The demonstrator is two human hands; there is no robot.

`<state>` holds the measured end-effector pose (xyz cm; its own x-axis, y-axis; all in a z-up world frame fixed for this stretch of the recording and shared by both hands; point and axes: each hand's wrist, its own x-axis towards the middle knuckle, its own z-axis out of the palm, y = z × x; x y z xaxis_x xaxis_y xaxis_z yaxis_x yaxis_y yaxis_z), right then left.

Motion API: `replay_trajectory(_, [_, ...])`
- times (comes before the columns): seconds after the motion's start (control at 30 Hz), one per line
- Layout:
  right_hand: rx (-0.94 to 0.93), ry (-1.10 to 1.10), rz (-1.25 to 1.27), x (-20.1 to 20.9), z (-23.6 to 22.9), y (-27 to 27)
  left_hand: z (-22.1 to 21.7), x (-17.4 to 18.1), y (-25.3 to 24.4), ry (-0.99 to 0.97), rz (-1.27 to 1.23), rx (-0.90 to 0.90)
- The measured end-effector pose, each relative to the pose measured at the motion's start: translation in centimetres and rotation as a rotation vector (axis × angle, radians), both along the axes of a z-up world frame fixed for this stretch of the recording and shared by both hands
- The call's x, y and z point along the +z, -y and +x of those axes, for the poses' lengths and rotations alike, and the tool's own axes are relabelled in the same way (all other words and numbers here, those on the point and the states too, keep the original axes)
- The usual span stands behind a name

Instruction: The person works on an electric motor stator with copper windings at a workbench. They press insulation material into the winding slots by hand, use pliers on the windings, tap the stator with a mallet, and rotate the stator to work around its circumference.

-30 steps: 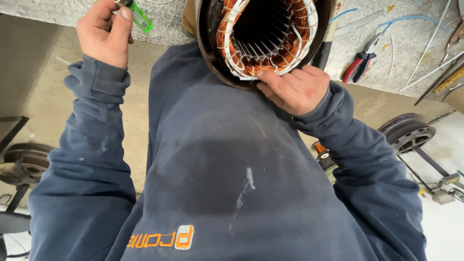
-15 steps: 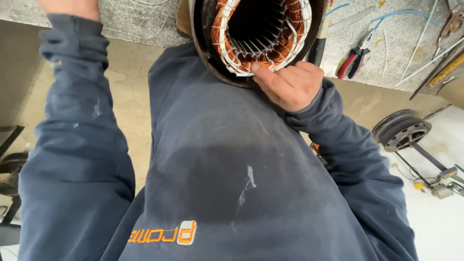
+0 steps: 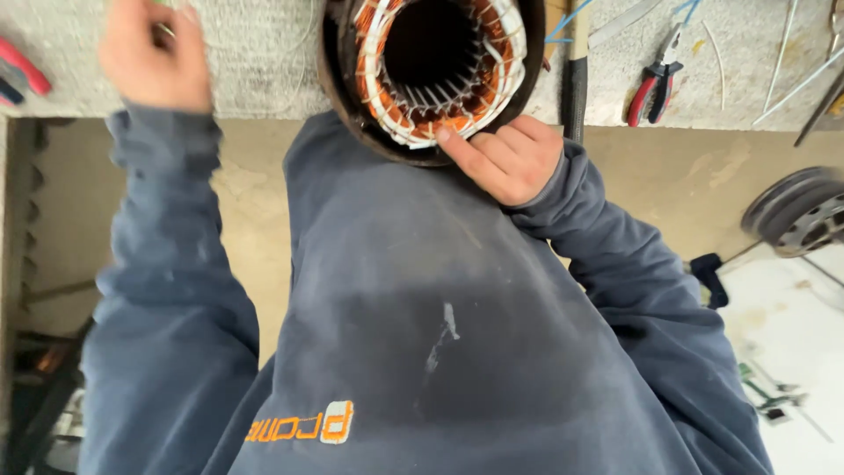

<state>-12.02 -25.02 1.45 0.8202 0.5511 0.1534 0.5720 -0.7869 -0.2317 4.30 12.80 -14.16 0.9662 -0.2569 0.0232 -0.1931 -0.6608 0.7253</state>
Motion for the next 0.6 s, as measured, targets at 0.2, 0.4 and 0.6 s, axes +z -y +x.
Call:
replay_trajectory(0.2, [-0.591,-0.045,0.535,-4.4,-6.1,0.9,-2.9,13.3,8.7,0.343,0.201,-0.724])
replay_trajectory(0.4, [-1.174,-0.234,0.858,-7.7,-8.3,3.5,-5.6,12.1,14.0,0.497,0.010,-0.926])
replay_trajectory(0.6, [-0.839,-0.149,0.584,-2.5,0.3,2.6,-6.6,11.2,14.9,0.428,0.020,-0.858])
